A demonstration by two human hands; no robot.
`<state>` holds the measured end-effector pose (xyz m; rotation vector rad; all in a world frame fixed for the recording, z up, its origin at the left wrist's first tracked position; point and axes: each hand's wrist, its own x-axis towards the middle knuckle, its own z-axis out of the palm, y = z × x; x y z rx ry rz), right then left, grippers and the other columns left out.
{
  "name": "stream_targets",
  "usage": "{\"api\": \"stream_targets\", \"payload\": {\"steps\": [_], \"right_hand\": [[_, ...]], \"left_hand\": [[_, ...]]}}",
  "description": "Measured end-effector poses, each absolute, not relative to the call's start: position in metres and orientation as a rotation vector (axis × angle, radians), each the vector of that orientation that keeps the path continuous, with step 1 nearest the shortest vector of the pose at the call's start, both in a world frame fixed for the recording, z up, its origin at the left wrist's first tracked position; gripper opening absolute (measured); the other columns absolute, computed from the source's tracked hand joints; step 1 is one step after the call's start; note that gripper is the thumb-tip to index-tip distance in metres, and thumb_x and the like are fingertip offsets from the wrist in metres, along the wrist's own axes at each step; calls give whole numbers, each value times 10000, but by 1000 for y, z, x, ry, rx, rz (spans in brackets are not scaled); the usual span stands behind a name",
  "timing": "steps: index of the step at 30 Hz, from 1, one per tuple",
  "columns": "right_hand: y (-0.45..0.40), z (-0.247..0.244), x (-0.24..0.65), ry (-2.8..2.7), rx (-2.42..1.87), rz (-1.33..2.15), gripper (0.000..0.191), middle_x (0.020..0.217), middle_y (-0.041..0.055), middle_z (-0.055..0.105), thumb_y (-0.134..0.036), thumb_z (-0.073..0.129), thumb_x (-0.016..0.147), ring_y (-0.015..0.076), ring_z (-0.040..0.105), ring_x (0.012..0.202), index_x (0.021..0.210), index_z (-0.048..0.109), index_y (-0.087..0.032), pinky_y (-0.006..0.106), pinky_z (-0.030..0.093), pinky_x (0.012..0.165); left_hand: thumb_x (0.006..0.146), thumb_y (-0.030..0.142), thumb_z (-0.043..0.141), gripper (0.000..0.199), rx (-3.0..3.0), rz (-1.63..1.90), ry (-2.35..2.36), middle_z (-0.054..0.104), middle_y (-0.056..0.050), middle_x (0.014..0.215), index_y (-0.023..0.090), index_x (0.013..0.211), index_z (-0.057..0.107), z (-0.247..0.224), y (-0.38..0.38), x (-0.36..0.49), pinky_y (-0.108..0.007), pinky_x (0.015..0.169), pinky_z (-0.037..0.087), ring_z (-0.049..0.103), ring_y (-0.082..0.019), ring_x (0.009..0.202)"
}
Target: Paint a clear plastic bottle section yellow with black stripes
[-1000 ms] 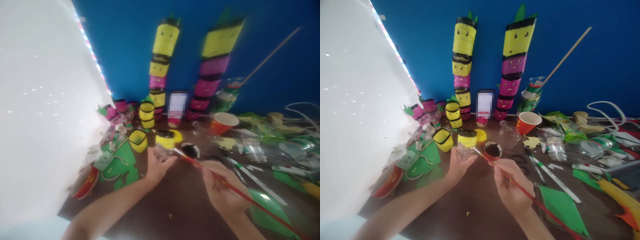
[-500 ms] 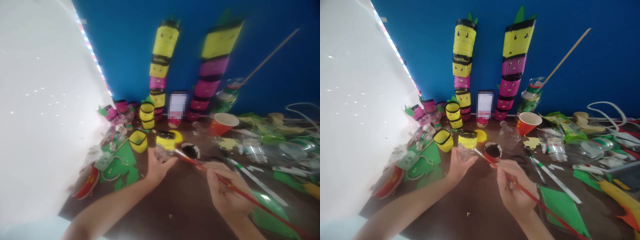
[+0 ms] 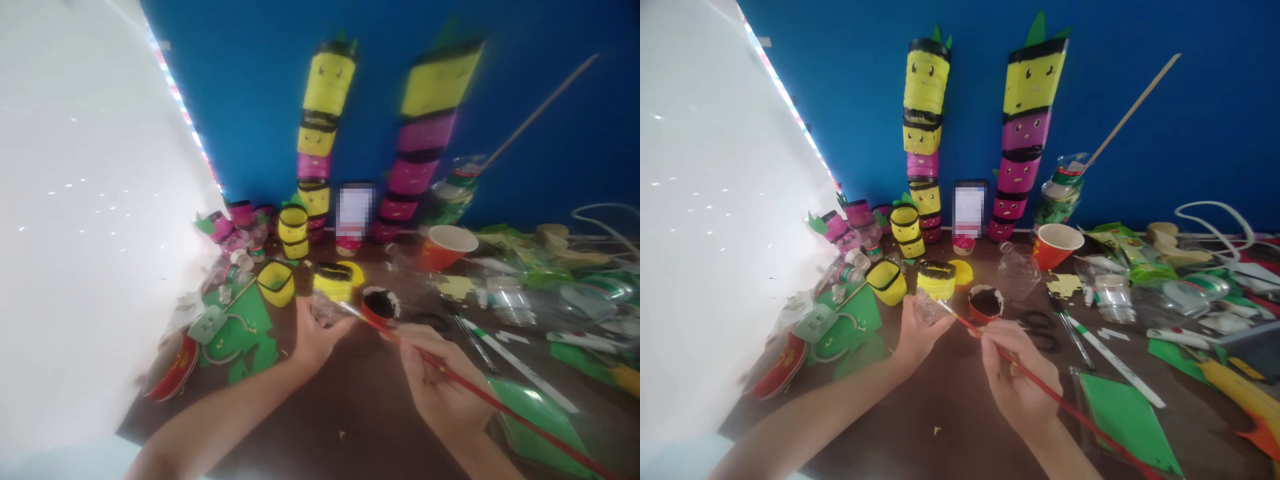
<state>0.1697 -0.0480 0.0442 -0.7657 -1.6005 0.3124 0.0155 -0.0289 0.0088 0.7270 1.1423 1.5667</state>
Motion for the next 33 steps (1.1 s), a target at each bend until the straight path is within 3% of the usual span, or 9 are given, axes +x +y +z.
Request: {"api": "stream_targets", "payload": {"steps": [17, 23, 33], "right_hand": [[-46, 47, 175, -1629, -747, 198, 255, 807, 40, 692, -7, 565, 776, 180, 658, 754, 909, 616, -218, 339, 553, 687], [-48, 50, 173, -1722, -745, 220, 233, 810, 51, 701, -16, 555, 785, 194, 679, 782, 890, 613, -216, 330, 559, 660], [-45, 45, 177, -1630, -739, 275, 235, 798, 50, 698, -26, 572, 792, 210, 683, 795, 909, 628, -223, 350, 561, 667]], "left_hand": [[542, 160, 836, 520, 727, 1574, 1147, 658, 0, 830, 203, 850, 420, 9, -28, 15, -330, 806, 538, 690, -173, 811], [555, 142, 823, 502, 744, 1568, 1199, 633, 32, 759, 202, 844, 417, 8, -27, 15, -289, 727, 532, 670, -141, 723], [540, 166, 840, 518, 710, 1569, 1180, 661, 1, 804, 201, 854, 430, 7, -27, 14, -324, 799, 534, 686, -166, 783]]}}
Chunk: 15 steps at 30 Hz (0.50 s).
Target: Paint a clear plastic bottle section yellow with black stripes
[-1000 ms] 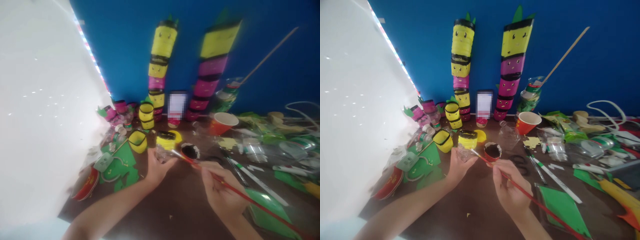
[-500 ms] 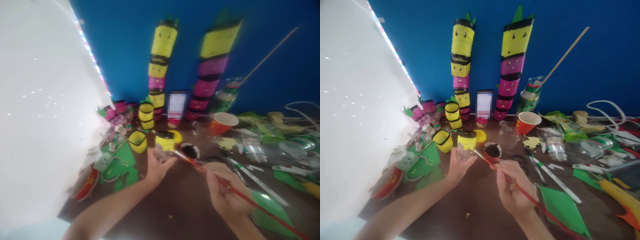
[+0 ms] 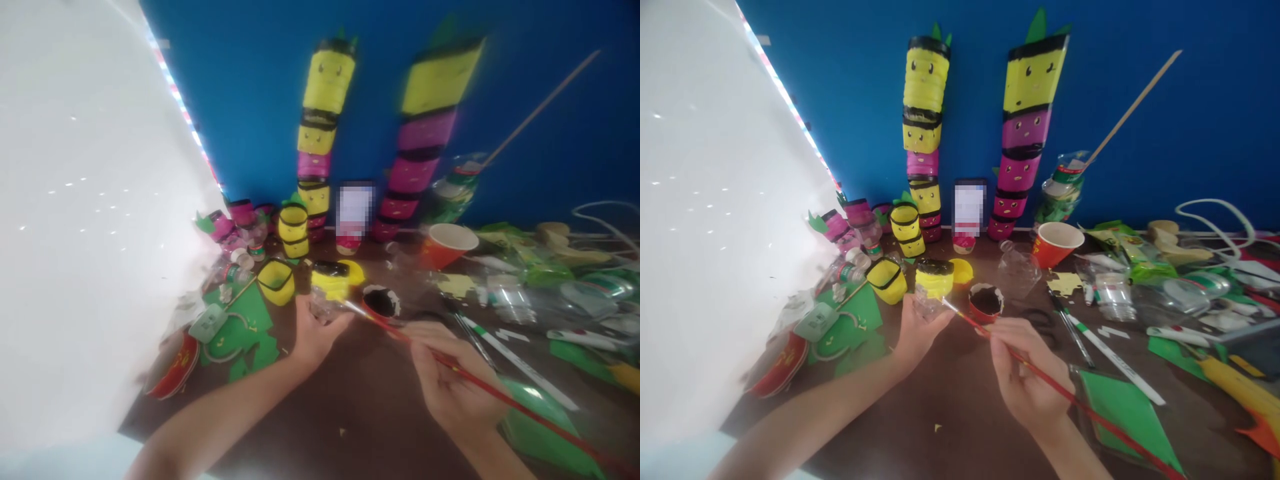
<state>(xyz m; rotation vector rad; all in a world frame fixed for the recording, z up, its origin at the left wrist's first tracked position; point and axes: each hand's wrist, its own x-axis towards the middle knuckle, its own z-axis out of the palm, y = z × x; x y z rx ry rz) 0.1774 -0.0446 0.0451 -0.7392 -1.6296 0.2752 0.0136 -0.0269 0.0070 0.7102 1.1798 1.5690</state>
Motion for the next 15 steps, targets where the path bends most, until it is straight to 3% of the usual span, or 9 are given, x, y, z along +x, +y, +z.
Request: {"api": "stream_targets", "payload": {"steps": [15], "right_hand": [[-46, 46, 171, -1702, -755, 281, 239, 822, 40, 705, -20, 578, 790, 179, 679, 766, 902, 636, -222, 313, 560, 658]], "left_hand": [[542, 164, 836, 505, 761, 1581, 1220, 637, 22, 765, 200, 838, 429, 7, -28, 14, -304, 751, 528, 671, -155, 732]]}}
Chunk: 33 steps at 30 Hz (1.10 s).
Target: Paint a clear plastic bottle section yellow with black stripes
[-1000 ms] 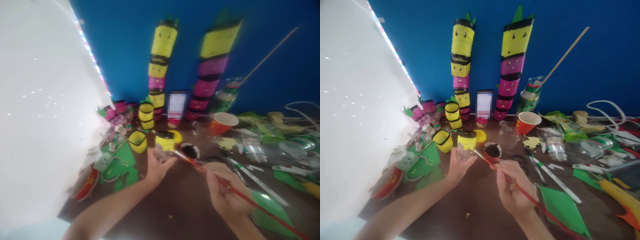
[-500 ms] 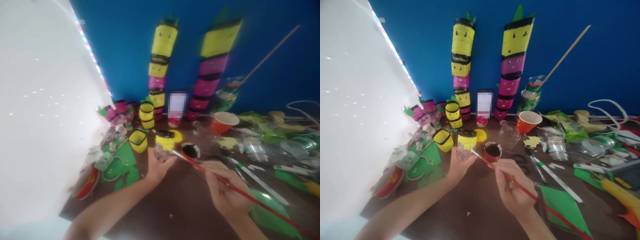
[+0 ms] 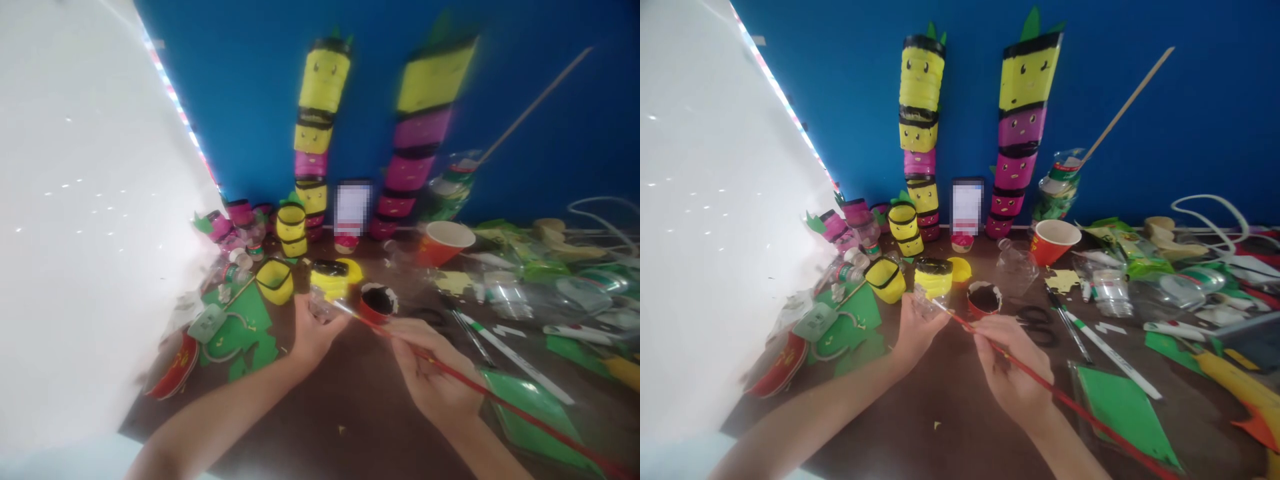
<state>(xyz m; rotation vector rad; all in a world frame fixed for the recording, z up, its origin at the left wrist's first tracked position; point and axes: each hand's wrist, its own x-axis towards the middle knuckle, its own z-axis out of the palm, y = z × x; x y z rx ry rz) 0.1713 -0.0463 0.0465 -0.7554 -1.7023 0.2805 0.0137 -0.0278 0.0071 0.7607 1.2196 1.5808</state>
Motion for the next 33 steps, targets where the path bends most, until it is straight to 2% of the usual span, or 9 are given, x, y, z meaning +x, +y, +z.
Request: {"api": "stream_targets", "payload": {"steps": [7, 12, 21, 33], "right_hand": [[-47, 46, 177, -1636, -796, 165, 198, 785, 44, 692, -47, 563, 808, 187, 661, 732, 881, 617, -223, 348, 550, 675], [-47, 46, 175, -1648, -754, 257, 209, 796, 45, 684, -37, 553, 815, 185, 659, 766, 905, 608, -216, 334, 547, 667], [-44, 38, 180, -1489, -865, 309, 150, 815, 39, 683, -96, 570, 848, 185, 652, 771, 881, 617, -234, 347, 538, 689], [-43, 44, 179, -1415, -891, 374, 84, 799, 32, 696, -178, 581, 865, 187, 680, 774, 827, 632, -232, 336, 550, 696]], "left_hand": [[546, 173, 835, 503, 735, 1593, 1183, 667, -5, 809, 199, 842, 429, 10, -26, 15, -325, 780, 535, 687, -174, 785], [533, 181, 847, 514, 737, 1588, 1162, 659, 9, 780, 198, 846, 440, 6, -27, 14, -323, 777, 531, 683, -168, 764], [551, 191, 843, 512, 759, 1562, 1205, 685, -26, 812, 199, 847, 426, 11, -27, 13, -316, 751, 540, 689, -179, 775], [577, 200, 813, 402, 816, 1518, 1330, 692, -35, 819, 171, 865, 533, 9, -25, 9, -317, 758, 512, 675, -189, 781]]}}
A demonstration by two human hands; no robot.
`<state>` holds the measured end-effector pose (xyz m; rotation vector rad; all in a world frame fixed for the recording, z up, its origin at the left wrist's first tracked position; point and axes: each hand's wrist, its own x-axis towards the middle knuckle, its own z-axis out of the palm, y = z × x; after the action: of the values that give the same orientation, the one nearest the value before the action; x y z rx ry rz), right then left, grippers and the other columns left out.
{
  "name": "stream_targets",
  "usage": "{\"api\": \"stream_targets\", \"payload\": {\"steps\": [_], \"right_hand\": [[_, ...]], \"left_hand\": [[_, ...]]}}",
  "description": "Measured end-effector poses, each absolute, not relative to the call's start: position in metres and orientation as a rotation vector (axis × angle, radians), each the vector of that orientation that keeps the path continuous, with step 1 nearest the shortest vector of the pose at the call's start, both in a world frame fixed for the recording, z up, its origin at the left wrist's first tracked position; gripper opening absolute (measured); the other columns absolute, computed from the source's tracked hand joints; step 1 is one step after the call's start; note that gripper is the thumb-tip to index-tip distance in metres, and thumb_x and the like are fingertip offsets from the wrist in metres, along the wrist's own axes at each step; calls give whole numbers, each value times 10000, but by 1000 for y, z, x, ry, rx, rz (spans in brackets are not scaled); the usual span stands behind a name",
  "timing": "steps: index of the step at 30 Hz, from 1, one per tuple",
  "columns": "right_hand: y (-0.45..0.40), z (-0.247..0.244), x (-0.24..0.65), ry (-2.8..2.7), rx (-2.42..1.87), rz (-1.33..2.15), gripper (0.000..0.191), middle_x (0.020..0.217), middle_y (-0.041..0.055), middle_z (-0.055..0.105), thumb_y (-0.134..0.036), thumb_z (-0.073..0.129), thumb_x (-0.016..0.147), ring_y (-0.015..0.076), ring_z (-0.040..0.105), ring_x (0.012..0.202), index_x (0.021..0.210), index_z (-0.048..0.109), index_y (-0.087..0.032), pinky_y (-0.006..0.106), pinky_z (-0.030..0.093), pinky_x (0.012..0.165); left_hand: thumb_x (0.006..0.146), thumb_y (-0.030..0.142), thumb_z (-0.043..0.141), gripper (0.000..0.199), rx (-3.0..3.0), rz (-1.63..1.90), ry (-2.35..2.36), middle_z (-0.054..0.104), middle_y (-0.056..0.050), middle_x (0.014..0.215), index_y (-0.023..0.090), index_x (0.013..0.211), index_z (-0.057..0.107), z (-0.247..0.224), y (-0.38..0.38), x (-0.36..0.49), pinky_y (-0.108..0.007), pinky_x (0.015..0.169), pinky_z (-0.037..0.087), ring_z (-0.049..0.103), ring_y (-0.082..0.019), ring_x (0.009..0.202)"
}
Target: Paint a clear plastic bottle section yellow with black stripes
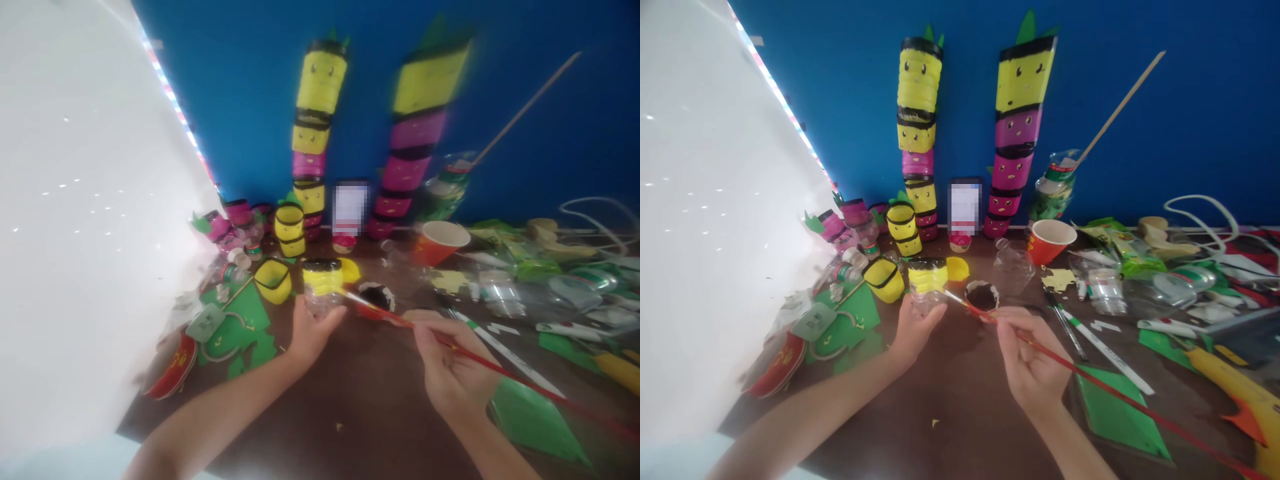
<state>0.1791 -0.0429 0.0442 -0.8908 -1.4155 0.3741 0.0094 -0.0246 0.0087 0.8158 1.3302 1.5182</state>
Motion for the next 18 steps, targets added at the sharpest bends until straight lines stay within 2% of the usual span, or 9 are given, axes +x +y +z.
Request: {"api": "stream_targets", "payload": {"steps": [6, 18], "right_hand": [[-43, 41, 177, -1328, -987, 503, 84, 786, 31, 704, -262, 613, 864, 172, 684, 743, 804, 658, -225, 302, 562, 680], [-41, 29, 178, -1195, -1042, 671, 125, 787, 48, 721, -330, 663, 836, 179, 696, 713, 825, 682, -206, 308, 582, 685]], "left_hand": [[590, 227, 808, 372, 807, 1511, 1288, 701, -33, 804, 169, 855, 553, 5, -26, 9, -314, 764, 498, 672, -184, 773], [591, 193, 786, 329, 817, 1499, 1274, 703, -22, 797, 166, 842, 574, 8, -26, 8, -311, 758, 495, 662, -178, 760]]}}
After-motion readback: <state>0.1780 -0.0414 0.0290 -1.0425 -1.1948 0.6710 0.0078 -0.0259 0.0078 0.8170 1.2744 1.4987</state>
